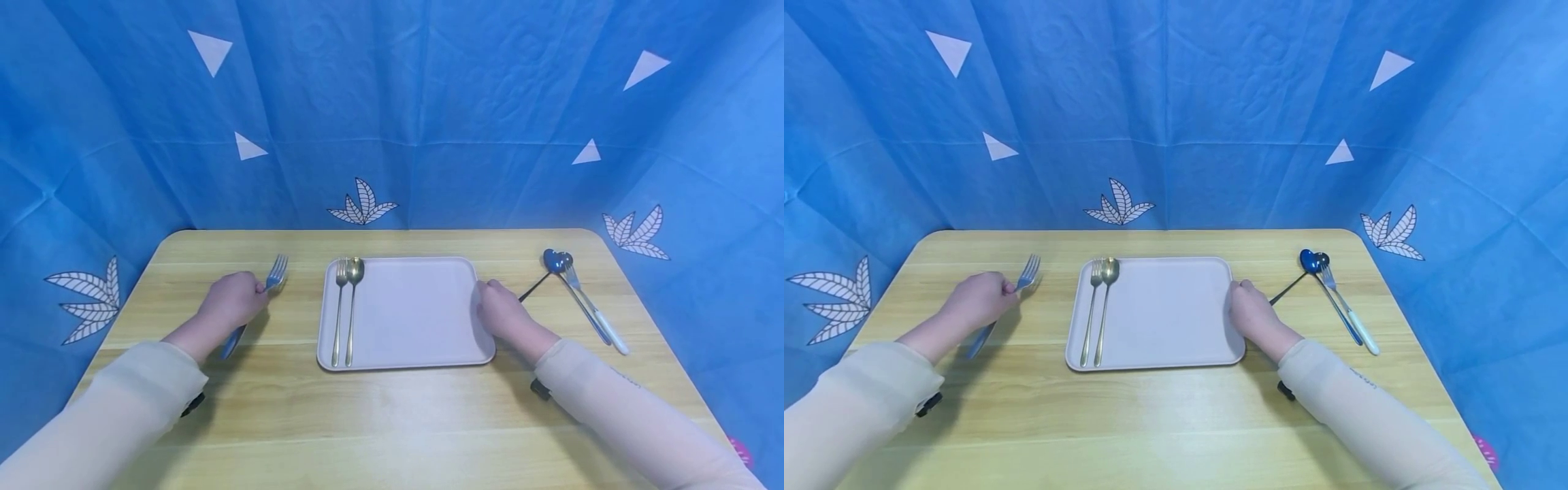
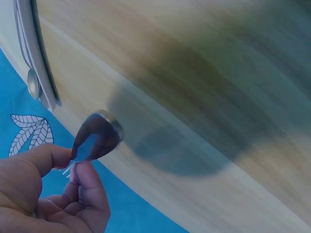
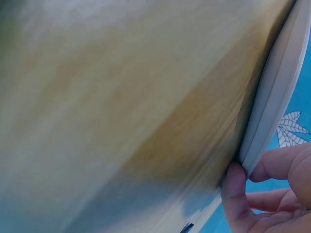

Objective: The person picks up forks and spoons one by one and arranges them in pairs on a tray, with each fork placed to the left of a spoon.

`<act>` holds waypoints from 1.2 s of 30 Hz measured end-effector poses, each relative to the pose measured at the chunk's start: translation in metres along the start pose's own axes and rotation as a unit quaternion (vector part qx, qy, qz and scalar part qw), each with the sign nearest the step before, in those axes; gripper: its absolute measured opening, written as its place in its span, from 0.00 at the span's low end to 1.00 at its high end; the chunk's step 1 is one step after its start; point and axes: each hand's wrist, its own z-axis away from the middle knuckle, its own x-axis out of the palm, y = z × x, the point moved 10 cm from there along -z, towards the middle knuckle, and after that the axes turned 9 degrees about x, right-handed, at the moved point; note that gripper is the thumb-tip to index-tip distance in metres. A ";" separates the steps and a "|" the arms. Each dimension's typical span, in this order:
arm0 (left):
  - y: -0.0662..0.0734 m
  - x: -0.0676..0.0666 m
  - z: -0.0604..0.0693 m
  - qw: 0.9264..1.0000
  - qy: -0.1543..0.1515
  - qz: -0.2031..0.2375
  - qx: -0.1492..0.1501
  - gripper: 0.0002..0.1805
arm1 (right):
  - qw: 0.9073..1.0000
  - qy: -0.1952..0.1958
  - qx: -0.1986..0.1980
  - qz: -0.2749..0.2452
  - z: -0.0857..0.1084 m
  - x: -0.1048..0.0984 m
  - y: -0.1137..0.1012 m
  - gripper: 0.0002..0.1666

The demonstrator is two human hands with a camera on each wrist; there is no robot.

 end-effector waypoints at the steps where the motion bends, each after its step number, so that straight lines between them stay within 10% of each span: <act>1: 0.002 0.000 0.000 1.000 0.000 -0.001 0.002 0.18 | 1.000 0.000 -0.001 0.000 0.000 0.000 0.000 0.26; 36: 0.066 0.019 -0.019 0.999 -0.001 0.044 0.013 0.08 | 1.000 -0.003 0.008 0.001 0.000 0.002 0.001 0.24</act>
